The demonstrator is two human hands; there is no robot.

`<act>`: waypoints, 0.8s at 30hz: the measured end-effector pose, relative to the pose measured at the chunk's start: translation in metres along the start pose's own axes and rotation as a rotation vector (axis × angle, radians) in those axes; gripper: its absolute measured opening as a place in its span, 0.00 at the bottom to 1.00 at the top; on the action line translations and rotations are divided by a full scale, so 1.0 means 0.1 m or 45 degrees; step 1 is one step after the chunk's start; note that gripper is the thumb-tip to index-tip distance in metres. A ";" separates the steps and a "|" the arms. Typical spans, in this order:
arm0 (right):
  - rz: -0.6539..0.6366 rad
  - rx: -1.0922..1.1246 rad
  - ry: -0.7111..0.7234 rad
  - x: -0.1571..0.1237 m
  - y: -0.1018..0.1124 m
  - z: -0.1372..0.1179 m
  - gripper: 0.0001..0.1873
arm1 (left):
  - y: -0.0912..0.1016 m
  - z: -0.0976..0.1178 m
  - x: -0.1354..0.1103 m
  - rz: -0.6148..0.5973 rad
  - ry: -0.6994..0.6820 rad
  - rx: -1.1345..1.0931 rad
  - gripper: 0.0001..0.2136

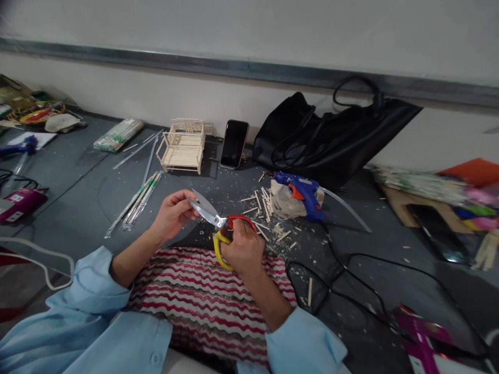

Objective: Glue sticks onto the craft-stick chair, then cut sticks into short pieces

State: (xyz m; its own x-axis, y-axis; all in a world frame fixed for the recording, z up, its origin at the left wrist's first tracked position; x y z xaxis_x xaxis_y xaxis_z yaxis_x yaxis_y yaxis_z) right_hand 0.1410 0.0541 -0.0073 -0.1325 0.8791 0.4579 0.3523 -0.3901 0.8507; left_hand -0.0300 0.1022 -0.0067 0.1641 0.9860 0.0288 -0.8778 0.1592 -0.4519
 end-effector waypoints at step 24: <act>0.034 -0.064 0.024 0.00 0.02 -0.03 0.08 | -0.03 0.00 -0.03 0.015 -0.040 0.050 0.09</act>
State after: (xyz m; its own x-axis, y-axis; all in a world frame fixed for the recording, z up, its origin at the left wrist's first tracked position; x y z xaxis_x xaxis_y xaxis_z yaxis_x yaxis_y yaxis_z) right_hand 0.1386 0.0528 -0.0051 -0.1409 0.8629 0.4853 0.3087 -0.4274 0.8497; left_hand -0.0278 0.0990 -0.0057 0.1398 0.9888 0.0515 -0.8968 0.1484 -0.4167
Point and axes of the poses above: each hand's wrist, its own x-axis towards the middle knuckle, its own y-axis out of the back of the hand, z = x × y, the point moved 5 cm from there along x, towards the middle knuckle, and after that the axes turned 4 degrees about x, right-handed, at the moved point
